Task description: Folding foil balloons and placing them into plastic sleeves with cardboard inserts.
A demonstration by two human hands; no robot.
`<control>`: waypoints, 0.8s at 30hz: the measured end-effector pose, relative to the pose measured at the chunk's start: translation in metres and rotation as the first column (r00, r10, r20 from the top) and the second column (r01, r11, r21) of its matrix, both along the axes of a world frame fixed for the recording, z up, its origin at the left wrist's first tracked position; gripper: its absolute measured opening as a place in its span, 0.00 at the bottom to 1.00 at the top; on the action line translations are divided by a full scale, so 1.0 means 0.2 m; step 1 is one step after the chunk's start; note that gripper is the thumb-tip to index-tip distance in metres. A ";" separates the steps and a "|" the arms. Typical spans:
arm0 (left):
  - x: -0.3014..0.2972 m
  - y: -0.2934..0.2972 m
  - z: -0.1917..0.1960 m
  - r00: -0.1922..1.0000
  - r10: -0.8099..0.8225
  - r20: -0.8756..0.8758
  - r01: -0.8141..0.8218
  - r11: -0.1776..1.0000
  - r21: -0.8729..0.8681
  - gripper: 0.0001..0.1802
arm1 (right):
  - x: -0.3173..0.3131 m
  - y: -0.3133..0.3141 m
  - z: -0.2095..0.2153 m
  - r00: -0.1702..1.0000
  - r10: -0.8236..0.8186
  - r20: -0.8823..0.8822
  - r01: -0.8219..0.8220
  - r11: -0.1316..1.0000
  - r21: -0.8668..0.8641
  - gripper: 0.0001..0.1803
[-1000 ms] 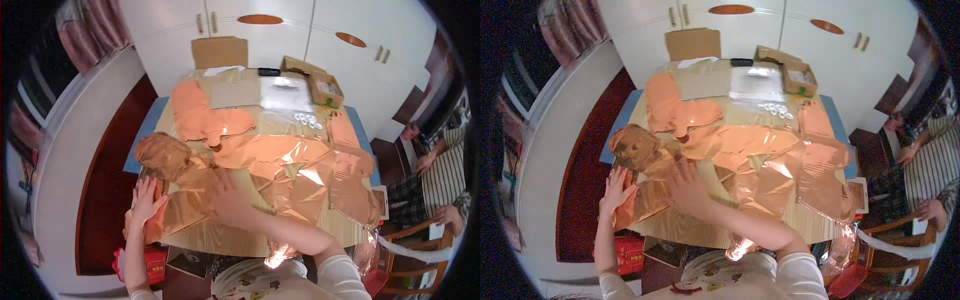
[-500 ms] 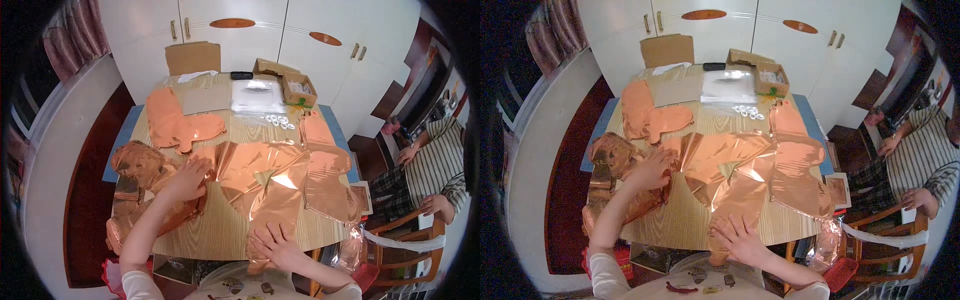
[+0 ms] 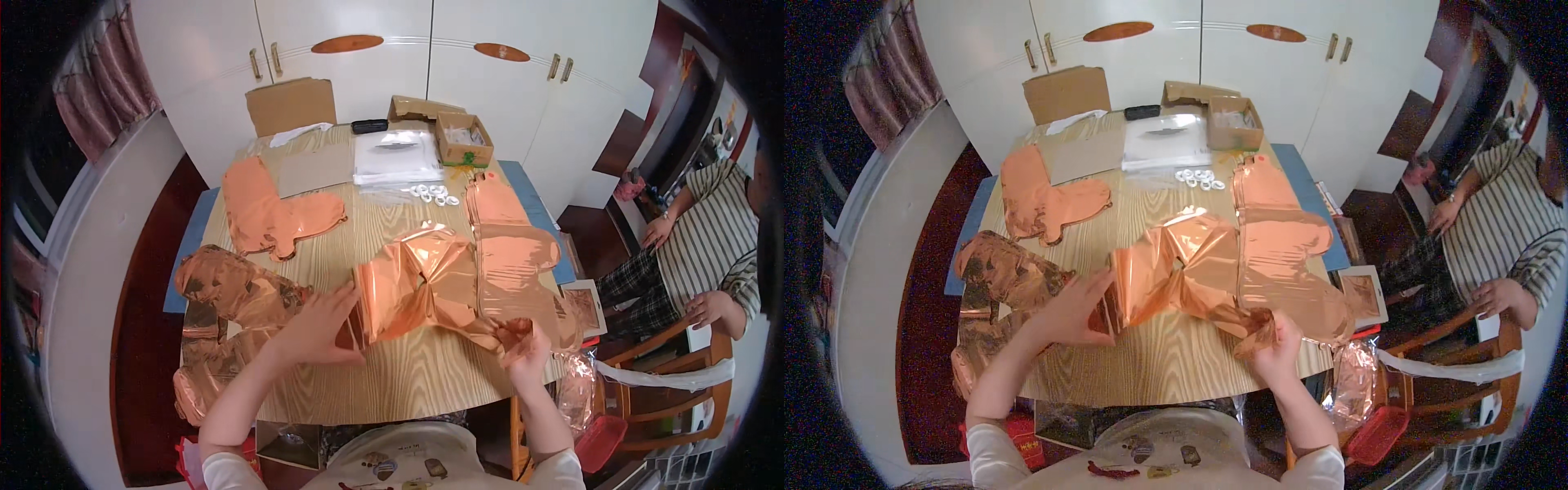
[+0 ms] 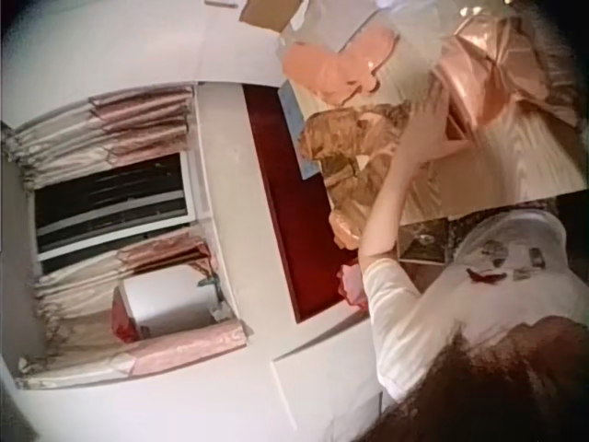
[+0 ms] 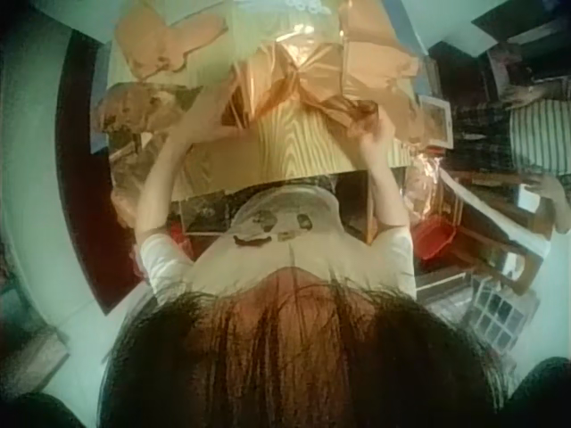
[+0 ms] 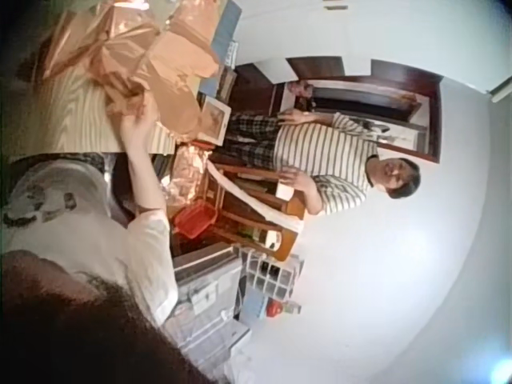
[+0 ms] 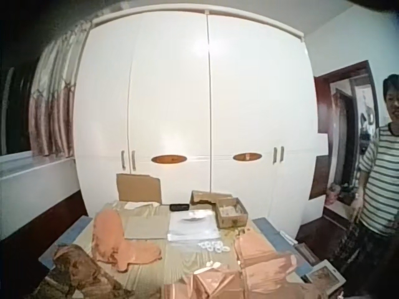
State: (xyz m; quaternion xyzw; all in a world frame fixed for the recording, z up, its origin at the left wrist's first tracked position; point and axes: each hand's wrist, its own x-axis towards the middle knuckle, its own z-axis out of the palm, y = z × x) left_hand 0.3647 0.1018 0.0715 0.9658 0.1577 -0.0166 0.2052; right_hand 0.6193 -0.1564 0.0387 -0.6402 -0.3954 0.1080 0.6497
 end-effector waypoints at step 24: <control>-0.29 -0.46 0.11 0.995 0.104 -0.003 -0.076 0.744 0.664 0.04 | 0.11 -0.09 0.14 0.622 0.186 0.760 -0.092 0.982 -0.165 0.10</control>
